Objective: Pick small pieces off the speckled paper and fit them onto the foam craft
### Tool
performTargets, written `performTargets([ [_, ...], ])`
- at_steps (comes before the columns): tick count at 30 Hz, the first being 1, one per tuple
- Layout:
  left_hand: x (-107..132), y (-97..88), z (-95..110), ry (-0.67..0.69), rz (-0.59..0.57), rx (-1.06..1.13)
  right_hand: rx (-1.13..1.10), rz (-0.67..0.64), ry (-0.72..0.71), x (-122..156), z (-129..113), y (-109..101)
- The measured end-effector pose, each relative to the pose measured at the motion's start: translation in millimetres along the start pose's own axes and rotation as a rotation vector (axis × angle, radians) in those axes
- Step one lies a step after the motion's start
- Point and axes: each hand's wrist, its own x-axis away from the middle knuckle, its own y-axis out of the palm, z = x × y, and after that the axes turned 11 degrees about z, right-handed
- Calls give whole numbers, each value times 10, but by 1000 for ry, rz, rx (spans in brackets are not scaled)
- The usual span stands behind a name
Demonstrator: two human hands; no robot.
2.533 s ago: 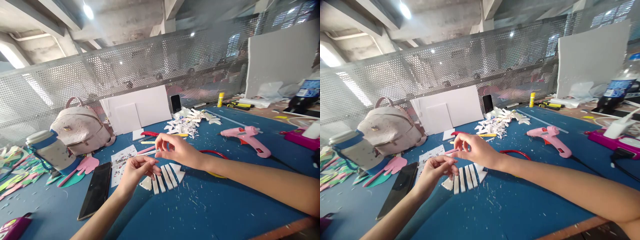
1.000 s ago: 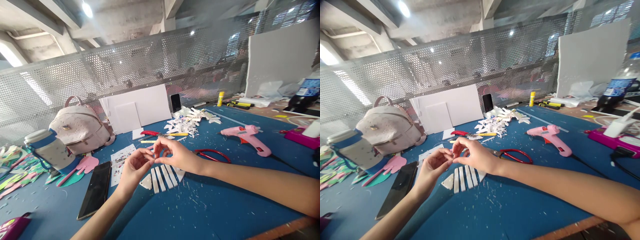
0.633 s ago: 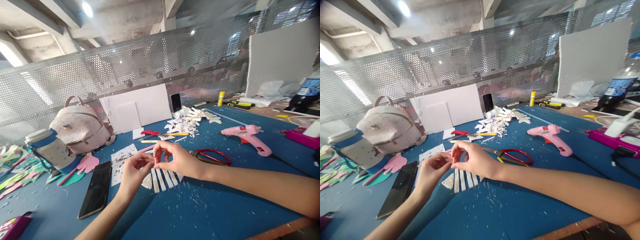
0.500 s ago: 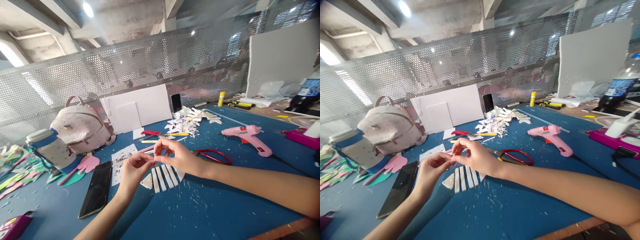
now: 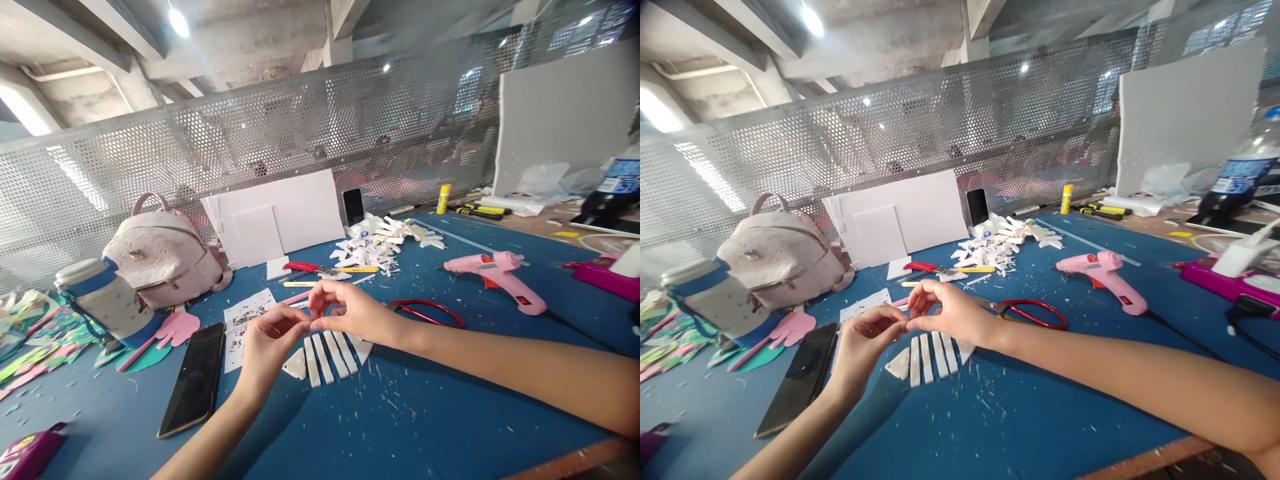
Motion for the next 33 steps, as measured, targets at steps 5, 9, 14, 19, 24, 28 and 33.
performTargets([
  [5, -5, 8, 6, -8, -6, -3, 65, -25, -1, -22, -41, -47],
  [9, -18, 7, 13, -26, 3, -8, 168, -57, -52, -44, -91, -109],
  [14, -43, -5, -25, -36, 18, -15, 276, -8, -170, -95, -136, -183],
  [19, -29, 3, -27, -57, 29, -3, 275, -75, -118, -50, -159, -157],
  [24, -17, -5, -43, -43, 4, 2, 236, -130, -26, 14, -125, -101],
  [28, -69, -58, -102, -25, -36, -58, 62, -112, 9, -43, -74, -116],
  [33, -133, -115, -88, 91, -60, -146, -19, -57, 32, -101, -107, -148],
])
